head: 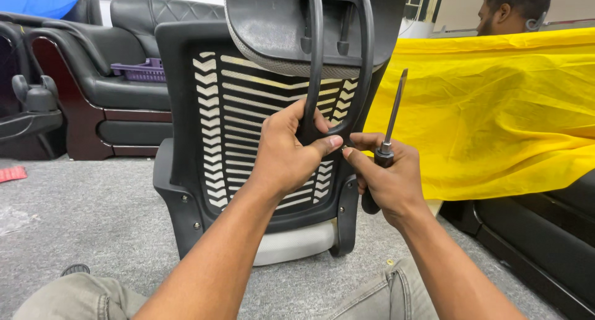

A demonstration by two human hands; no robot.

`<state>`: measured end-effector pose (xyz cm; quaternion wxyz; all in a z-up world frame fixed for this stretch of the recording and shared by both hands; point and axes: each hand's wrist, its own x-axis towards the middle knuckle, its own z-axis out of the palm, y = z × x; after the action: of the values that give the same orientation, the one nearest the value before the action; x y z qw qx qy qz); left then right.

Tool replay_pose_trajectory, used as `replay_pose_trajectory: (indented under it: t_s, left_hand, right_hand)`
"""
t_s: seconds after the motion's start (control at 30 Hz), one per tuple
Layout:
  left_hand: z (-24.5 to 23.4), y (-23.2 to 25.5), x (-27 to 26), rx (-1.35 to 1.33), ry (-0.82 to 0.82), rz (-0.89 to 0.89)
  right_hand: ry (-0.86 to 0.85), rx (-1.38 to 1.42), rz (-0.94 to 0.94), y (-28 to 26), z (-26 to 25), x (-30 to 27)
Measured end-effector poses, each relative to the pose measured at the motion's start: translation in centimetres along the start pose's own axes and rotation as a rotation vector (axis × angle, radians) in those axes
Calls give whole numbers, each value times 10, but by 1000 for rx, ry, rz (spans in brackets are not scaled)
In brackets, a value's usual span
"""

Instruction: The person attaches a headrest to an office chair using a screwdriver. They align the headrest bracket with the chair back and tighten two screws to secure it in place.

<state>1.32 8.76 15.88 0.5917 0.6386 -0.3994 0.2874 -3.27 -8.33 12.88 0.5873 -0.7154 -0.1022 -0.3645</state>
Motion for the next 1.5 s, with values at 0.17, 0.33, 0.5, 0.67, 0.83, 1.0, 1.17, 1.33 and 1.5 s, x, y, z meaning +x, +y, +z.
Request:
replay_pose_trajectory:
  t_s: [0.17,0.33,0.5,0.67,0.83,1.0,1.17,1.33,1.5]
  left_hand:
    - [-7,1,33,30,9,16]
    - [-18,-6,67,72,-1,119]
    - [-25,-18,97,226,8,190]
    - [-32,-31,120,301,3,285]
    - [-31,-41,127,369,23,328]
    - [-28,-50,128,453,57,420]
    - [-27,-53,128,485,52,484]
    - [-27,-54,131,486,62,506]
    - [-30,-54,132,449,59,455]
  right_hand:
    - [4,73,-57,-10,12,31]
    - [-2,109,-83,-18,20,66]
    - [17,114,-125,-22,27,99]
    - [21,130,-165,-19,39,120]
    - [73,125,-198,-12,51,128]
    - [92,146,-265,-6,58,134]
    - [96,127,-286,-2,58,131]
    - [85,133,-313,-2,58,135]
    - [71,137,-289,-3,58,139]
